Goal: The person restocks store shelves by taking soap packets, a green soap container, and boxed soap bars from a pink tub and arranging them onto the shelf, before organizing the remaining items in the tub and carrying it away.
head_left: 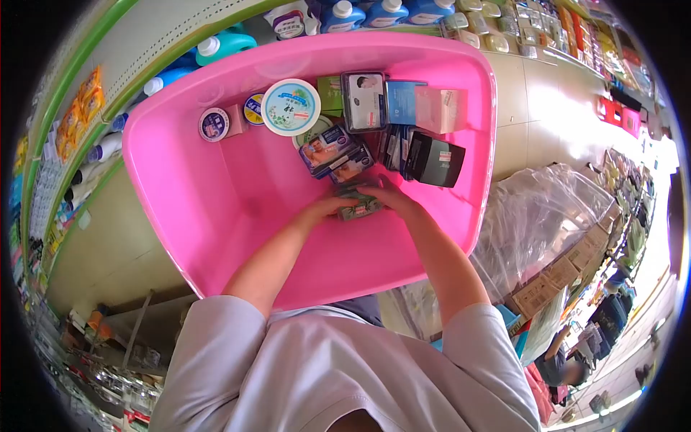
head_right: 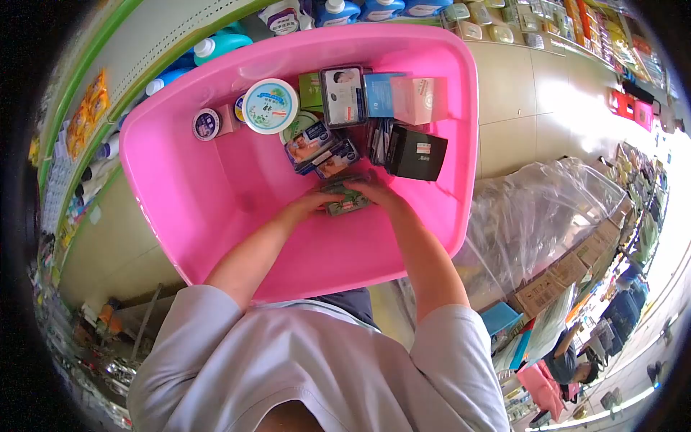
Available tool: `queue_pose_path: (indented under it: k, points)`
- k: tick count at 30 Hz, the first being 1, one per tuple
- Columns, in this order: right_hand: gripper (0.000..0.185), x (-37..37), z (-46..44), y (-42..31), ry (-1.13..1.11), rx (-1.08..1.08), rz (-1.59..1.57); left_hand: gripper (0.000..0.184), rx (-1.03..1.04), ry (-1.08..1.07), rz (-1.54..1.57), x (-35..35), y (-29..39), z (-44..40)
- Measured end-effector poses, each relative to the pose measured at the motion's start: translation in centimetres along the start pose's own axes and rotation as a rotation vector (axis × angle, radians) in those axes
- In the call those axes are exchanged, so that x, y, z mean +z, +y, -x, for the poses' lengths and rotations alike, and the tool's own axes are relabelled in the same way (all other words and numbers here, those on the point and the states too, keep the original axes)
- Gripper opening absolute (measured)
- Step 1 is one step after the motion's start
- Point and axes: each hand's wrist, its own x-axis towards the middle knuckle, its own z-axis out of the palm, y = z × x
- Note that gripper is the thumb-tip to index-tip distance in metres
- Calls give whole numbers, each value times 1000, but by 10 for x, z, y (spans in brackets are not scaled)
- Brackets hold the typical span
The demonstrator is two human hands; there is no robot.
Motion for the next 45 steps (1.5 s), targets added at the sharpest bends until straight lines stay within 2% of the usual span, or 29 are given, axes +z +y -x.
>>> queue_pose_path:
  k: [1,4,7,11,13,17,19,20,22,23,24,26,28,29,31,32,36,40,42,45]
  points:
    - [85,-2,-19,21,-30,16,64,67,-92,25,17,2,5,6]
    - [80,5,1,-9,-87,29,23,72,-214,139,-71,-5,4,9]
    - [73,20,24,-42,-184,55,-37,75,-259,156,-123,-8,12,23]
    - [61,27,11,-27,-129,179,65,76,-248,158,-215,-22,2,25]
    - [52,31,38,-52,-207,150,23,87,-204,36,-22,-23,5,35]
    - [49,33,57,-62,-327,166,104,96,-279,150,-171,8,39,94]
    - [53,39,94,-87,-280,215,207,98,-139,169,-216,18,45,127]
    - [53,41,111,-98,-287,214,205,88,-58,158,-208,17,41,136]
    - [62,46,149,-115,-181,45,307,88,-35,131,-169,21,48,167]
    - [62,48,165,-126,-177,35,314,87,18,102,-144,21,59,178]
    - [64,52,182,-135,-155,-59,205,87,36,105,-149,20,63,188]
    - [66,59,201,-146,-137,-167,108,80,238,67,-25,17,67,210]
    - [69,64,213,-155,-146,-450,31,78,327,60,21,17,74,231]
    - [69,71,221,-160,-153,-466,45,75,398,46,65,17,78,241]
    - [66,87,234,-172,-275,-572,-227,73,461,66,97,19,82,258]
    - [69,93,230,-173,-269,-646,-200,72,502,74,131,20,83,267]
    - [72,117,230,-187,-329,-764,-235,68,663,152,114,28,86,299]
    - [72,141,239,-204,-407,-874,-173,62,771,202,228,29,75,326]
    - [74,154,252,-216,-351,-837,-135,60,801,254,255,31,71,336]
    - [76,174,251,-221,-260,-891,-179,59,910,328,300,37,61,338]
